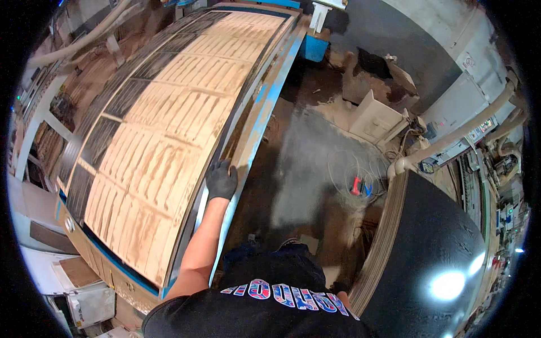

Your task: The person unloads segmented black wooden chair panels from an industrial machine bed, stacks them onto a floor stack, then arranges another layout on the floor before cleaning out residual long support strips from the machine frame with an iron bar.

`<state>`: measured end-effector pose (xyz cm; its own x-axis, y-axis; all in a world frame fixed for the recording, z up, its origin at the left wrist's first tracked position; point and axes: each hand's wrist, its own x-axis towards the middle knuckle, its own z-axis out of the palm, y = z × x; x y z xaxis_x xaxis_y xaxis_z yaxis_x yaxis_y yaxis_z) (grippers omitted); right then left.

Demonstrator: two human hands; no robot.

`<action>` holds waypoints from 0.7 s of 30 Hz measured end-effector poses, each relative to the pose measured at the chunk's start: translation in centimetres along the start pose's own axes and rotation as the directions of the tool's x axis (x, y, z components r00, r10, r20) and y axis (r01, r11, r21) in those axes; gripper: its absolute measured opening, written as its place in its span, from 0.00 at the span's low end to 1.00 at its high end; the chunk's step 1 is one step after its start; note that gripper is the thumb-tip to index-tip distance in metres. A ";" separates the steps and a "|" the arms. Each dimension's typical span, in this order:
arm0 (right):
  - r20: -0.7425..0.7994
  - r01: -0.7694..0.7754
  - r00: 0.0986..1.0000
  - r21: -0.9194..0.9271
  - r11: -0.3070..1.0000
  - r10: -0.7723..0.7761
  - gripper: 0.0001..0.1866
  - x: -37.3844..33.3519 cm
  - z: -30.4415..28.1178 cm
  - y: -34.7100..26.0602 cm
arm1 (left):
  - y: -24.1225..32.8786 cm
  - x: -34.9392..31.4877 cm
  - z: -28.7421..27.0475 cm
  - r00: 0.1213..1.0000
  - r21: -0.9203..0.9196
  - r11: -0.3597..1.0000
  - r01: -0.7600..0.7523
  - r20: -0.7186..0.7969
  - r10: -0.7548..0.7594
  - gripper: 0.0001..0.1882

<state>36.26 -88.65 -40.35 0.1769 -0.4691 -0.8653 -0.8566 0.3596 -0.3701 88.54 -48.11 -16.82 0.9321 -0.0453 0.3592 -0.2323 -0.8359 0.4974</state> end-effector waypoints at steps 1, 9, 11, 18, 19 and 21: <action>0.002 -0.018 1.000 0.031 0.999 0.018 0.24 0.6 0.1 -1.6 | 0.9 2.5 1.4 0.998 0.021 0.998 -0.066 -0.018 0.066 0.16; 0.111 -0.085 0.990 0.002 0.996 0.084 0.21 12.0 1.1 -18.7 | 5.5 19.0 10.3 1.000 0.356 0.934 0.019 -0.030 -0.009 0.18; 0.108 -0.044 0.993 -0.038 0.998 0.048 0.21 16.0 0.3 -24.7 | 5.3 21.6 13.4 0.997 0.408 0.910 0.077 -0.008 -0.080 0.19; 0.068 0.531 0.712 -0.704 0.472 -0.699 0.19 29.4 -3.2 -54.2 | 4.5 26.9 16.8 0.939 0.542 0.780 0.313 -0.052 -0.341 0.15; 0.119 0.555 0.533 -0.796 0.240 -0.838 0.19 30.9 -2.4 -60.1 | 4.2 28.2 17.6 0.933 0.539 0.774 0.331 -0.066 -0.353 0.13; 0.426 0.451 0.522 -0.873 -0.185 -0.739 0.20 30.5 2.0 -73.3 | 4.7 30.1 18.6 0.903 0.528 0.749 0.400 -0.084 -0.422 0.13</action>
<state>105.47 -127.70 -40.31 0.9317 -0.1669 -0.3225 -0.1851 -0.9824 -0.0264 120.65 -63.58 -18.31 0.9161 0.3579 0.1810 0.3450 -0.9333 0.0995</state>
